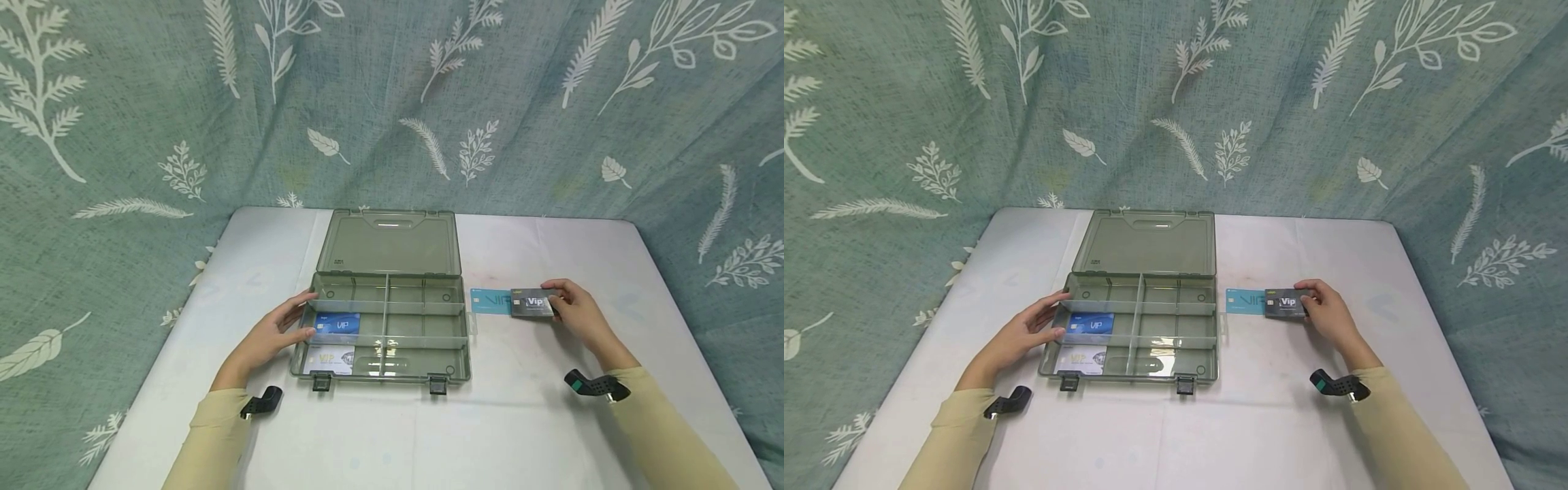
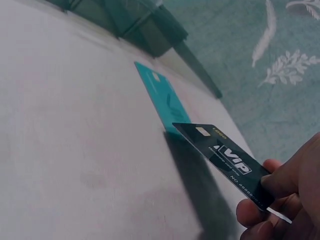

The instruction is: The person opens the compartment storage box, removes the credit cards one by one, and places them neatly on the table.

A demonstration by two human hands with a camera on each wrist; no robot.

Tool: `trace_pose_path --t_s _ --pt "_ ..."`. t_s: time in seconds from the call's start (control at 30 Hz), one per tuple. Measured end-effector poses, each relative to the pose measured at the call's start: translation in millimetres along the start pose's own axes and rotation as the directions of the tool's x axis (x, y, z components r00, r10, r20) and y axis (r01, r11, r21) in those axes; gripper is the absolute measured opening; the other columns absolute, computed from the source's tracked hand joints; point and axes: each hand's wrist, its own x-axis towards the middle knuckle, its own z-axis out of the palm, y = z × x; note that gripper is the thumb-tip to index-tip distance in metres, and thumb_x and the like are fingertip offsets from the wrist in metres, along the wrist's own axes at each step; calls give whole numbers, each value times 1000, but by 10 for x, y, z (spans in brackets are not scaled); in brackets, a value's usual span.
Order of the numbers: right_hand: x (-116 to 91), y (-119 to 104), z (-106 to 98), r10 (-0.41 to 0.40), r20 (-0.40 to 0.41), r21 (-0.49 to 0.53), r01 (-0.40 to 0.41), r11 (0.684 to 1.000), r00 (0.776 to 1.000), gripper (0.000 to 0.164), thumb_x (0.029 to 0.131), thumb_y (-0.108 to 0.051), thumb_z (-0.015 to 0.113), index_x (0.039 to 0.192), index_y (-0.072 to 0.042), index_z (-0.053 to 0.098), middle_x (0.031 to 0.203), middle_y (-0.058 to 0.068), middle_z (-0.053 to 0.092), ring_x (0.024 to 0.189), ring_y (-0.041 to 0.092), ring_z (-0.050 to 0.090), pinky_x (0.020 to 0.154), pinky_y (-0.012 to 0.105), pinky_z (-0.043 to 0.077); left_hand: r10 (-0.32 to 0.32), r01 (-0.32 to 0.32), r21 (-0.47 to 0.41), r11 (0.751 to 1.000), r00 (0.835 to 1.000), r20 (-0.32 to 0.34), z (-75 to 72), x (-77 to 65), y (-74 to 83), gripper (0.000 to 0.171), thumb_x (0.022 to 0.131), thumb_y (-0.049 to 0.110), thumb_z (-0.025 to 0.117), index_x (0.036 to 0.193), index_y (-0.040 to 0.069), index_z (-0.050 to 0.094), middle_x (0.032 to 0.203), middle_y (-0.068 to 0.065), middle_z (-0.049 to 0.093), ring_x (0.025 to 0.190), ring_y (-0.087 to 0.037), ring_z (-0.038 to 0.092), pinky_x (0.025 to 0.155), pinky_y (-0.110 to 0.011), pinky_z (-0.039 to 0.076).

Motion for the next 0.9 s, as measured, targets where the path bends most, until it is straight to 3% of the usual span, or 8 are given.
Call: trace_pose_path --t_s 0.2,0.33,0.5,0.67,0.77,0.9 --pt "39 63 -14 15 -1 -14 -15 1000 1000 34 108 -8 42 140 1 51 120 26 58 97 29 55 64 22 54 6 -6 2 1000 1000 1 4 5 13 70 96 24 73 157 24 39 169 -6 18 152 -36 24 124 -46 24" --pt "51 99 -18 -4 -4 -29 4 1000 1000 34 107 -8 43 139 2 51 115 24 57 92 27 55 62 23 53 4 -4 1 1000 1000 3 4 3 20 70 96 24 73 157 25 39 169 -6 18 152 -37 24 124 -47 24" --pt "75 141 16 -8 -47 -128 2 992 999 34 103 -11 52 135 0 55 105 17 53 86 26 50 61 27 47 -2 2 0 1000 1000 3 2 -4 17 70 97 25 73 157 26 39 169 -6 17 152 -38 24 124 -49 23" --pt "80 151 68 -9 -85 -220 -10 975 996 37 101 -19 61 134 -2 57 113 19 54 89 29 48 66 32 38 -6 6 0 1000 1000 2 4 -7 11 70 97 25 73 157 27 39 169 -5 17 152 -38 24 124 -48 23" --pt "68 146 87 -28 -93 -246 4 969 995 38 101 -21 62 134 -2 57 121 24 56 93 33 51 70 38 43 -8 8 -1 1000 1000 2 5 -6 17 70 96 25 73 157 27 39 169 -5 17 152 -38 25 124 -47 24" --pt "47 142 113 -85 -110 -255 55 965 990 38 99 -15 65 132 2 57 129 30 55 109 43 55 87 57 48 -7 7 -4 1000 1000 4 4 -2 16 70 96 25 73 157 26 39 169 -6 17 152 -38 24 124 -48 23"
